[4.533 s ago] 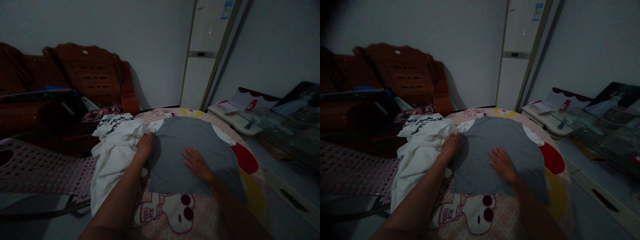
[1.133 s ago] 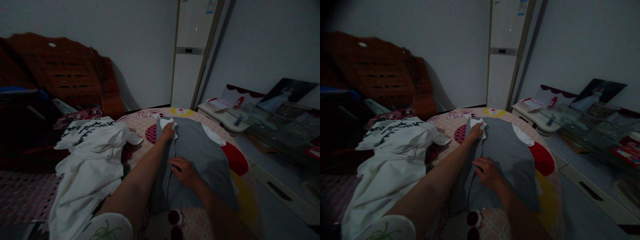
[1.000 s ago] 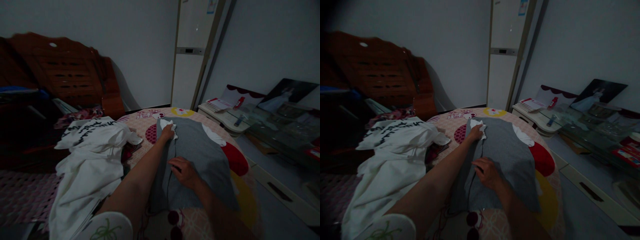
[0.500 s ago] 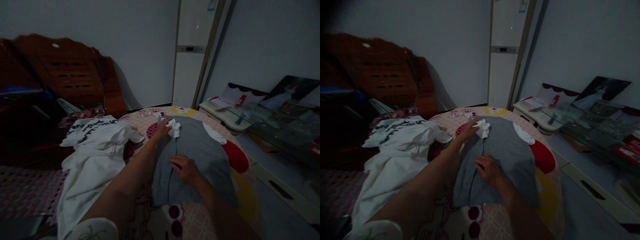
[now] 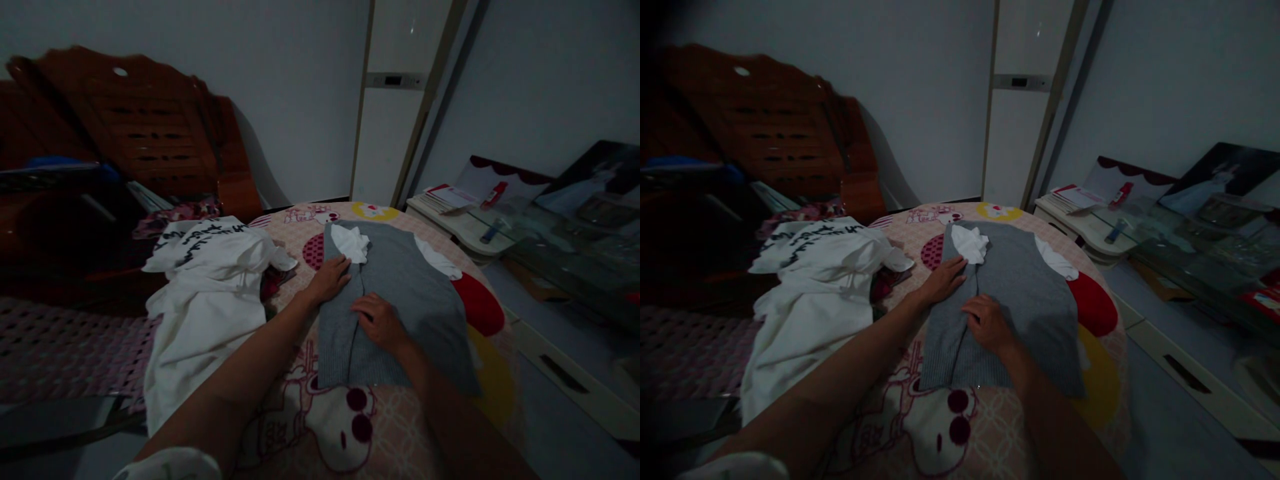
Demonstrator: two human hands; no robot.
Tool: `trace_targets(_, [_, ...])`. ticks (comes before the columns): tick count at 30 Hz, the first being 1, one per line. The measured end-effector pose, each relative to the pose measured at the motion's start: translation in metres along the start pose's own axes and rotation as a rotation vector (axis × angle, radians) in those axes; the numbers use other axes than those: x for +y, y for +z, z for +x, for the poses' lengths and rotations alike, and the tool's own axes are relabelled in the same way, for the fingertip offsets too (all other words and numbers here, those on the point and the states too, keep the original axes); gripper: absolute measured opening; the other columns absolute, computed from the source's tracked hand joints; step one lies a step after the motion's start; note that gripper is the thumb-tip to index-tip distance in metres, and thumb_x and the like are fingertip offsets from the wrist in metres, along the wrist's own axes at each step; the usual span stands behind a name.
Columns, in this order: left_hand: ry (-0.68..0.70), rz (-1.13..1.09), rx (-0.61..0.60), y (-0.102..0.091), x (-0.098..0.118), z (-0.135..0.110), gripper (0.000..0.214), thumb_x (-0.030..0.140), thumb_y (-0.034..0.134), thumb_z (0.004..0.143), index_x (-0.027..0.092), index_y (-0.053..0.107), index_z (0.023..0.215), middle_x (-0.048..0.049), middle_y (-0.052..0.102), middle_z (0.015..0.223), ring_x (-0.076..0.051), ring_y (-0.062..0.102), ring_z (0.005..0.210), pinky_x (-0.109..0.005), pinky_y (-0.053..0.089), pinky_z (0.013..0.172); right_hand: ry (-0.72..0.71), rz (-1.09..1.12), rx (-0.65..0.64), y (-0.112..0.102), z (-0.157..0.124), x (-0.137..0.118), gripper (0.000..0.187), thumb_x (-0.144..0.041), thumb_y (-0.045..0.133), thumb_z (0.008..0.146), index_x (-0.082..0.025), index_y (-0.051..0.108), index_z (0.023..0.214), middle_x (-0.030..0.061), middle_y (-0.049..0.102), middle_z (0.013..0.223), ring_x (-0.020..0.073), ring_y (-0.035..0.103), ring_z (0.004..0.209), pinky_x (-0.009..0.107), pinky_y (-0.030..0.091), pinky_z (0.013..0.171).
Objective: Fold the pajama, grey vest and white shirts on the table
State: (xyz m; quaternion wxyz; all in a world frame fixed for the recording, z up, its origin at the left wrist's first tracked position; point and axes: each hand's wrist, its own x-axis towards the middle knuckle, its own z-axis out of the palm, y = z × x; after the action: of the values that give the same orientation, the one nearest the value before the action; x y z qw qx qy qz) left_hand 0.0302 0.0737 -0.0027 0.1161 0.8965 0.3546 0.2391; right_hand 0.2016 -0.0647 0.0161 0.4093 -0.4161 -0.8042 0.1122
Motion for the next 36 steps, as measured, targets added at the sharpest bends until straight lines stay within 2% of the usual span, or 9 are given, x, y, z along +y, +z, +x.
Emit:
trace_targets(6, [-0.073,0.07,0.007,-0.001,0.02,-0.001,0.063,0.036,0.048,0.093,0.007,0.034,0.148,-0.0236,0.034,0.154,-0.03,0.033,0.144,-0.048,0.029,0.117,0.001,-0.045,-0.043,0.0,0.0,-0.005,0.015,-0.017,0.059,0.089,-0.02,0.072,0.095,0.0093,0.072,0.093,0.0222,0.062,0.087,0.041,0.05,0.085])
trace_targets(12, [-0.094,0.156,-0.127,0.0,0.028,0.001,0.062,0.041,0.043,0.096,0.009,0.034,0.147,-0.0219,0.035,0.155,-0.032,0.032,0.145,-0.051,0.024,0.117,0.001,-0.104,-0.125,0.001,-0.002,-0.003,0.012,-0.025,0.066,0.087,-0.019,0.072,0.095,0.0101,0.071,0.096,0.0238,0.06,0.09,0.042,0.05,0.086])
trace_targets(17, [-0.104,0.173,-0.136,-0.003,0.033,0.003,0.059,0.039,0.042,0.097,0.012,0.034,0.149,-0.0188,0.034,0.156,-0.03,0.03,0.146,-0.05,0.024,0.117,-0.008,-0.085,-0.097,0.002,-0.004,-0.002,0.011,-0.023,0.063,0.089,-0.018,0.072,0.094,0.0096,0.072,0.095,0.0222,0.062,0.089,0.04,0.051,0.086])
trace_targets(20, [-0.093,0.166,-0.168,-0.004,0.037,0.004,0.058,0.038,0.041,0.097,0.014,0.034,0.149,-0.0161,0.034,0.157,-0.031,0.03,0.146,-0.051,0.024,0.118,0.01,-0.07,-0.017,0.001,-0.006,-0.001,0.015,-0.023,0.058,0.091,-0.019,0.072,0.096,0.0096,0.073,0.098,0.0213,0.064,0.092,0.04,0.052,0.088])
trace_targets(26, [-0.101,0.144,-0.159,-0.004,0.037,0.004,0.059,0.04,0.039,0.098,0.013,0.034,0.15,-0.0156,0.034,0.157,-0.029,0.029,0.146,-0.05,0.023,0.119,0.212,-0.072,0.215,-0.008,-0.006,0.008,0.022,-0.023,0.057,0.088,-0.019,0.073,0.102,0.0111,0.074,0.101,0.0234,0.068,0.096,0.04,0.055,0.089])
trace_targets(28, [-0.102,0.142,-0.154,-0.004,0.037,0.003,0.059,0.04,0.039,0.098,0.013,0.034,0.15,-0.0156,0.035,0.157,-0.029,0.03,0.146,-0.05,0.023,0.119,0.335,-0.029,0.213,-0.01,-0.004,0.013,0.027,-0.024,0.056,0.087,-0.018,0.072,0.107,0.0121,0.074,0.103,0.0232,0.069,0.093,0.039,0.057,0.086])
trace_targets(31, [-0.097,0.143,-0.141,-0.004,0.036,0.003,0.058,0.04,0.039,0.098,0.014,0.035,0.149,-0.0154,0.036,0.156,-0.03,0.03,0.146,-0.05,0.024,0.118,0.486,0.094,0.116,-0.01,0.006,0.024,0.036,-0.022,0.058,0.083,-0.017,0.069,0.117,0.013,0.073,0.109,0.0223,0.071,0.091,0.037,0.06,0.081])
trace_targets(33, [-0.091,0.148,-0.129,-0.003,0.036,0.003,0.057,0.041,0.039,0.098,0.016,0.036,0.149,-0.0151,0.038,0.155,-0.03,0.031,0.145,-0.051,0.024,0.118,0.528,0.151,0.07,-0.011,0.02,0.035,0.038,-0.02,0.059,0.081,-0.018,0.068,0.118,0.0125,0.072,0.114,0.0223,0.071,0.094,0.035,0.061,0.077])
trace_targets(36, [-0.088,0.156,-0.123,-0.002,0.036,0.004,0.056,0.041,0.039,0.098,0.017,0.036,0.148,-0.0147,0.038,0.156,-0.03,0.032,0.145,-0.051,0.025,0.117,0.625,0.193,0.115,-0.015,0.052,0.052,0.04,-0.015,0.059,0.079,-0.021,0.067,0.118,0.0107,0.071,0.118,0.0196,0.071,0.09,0.026,0.059,0.061])
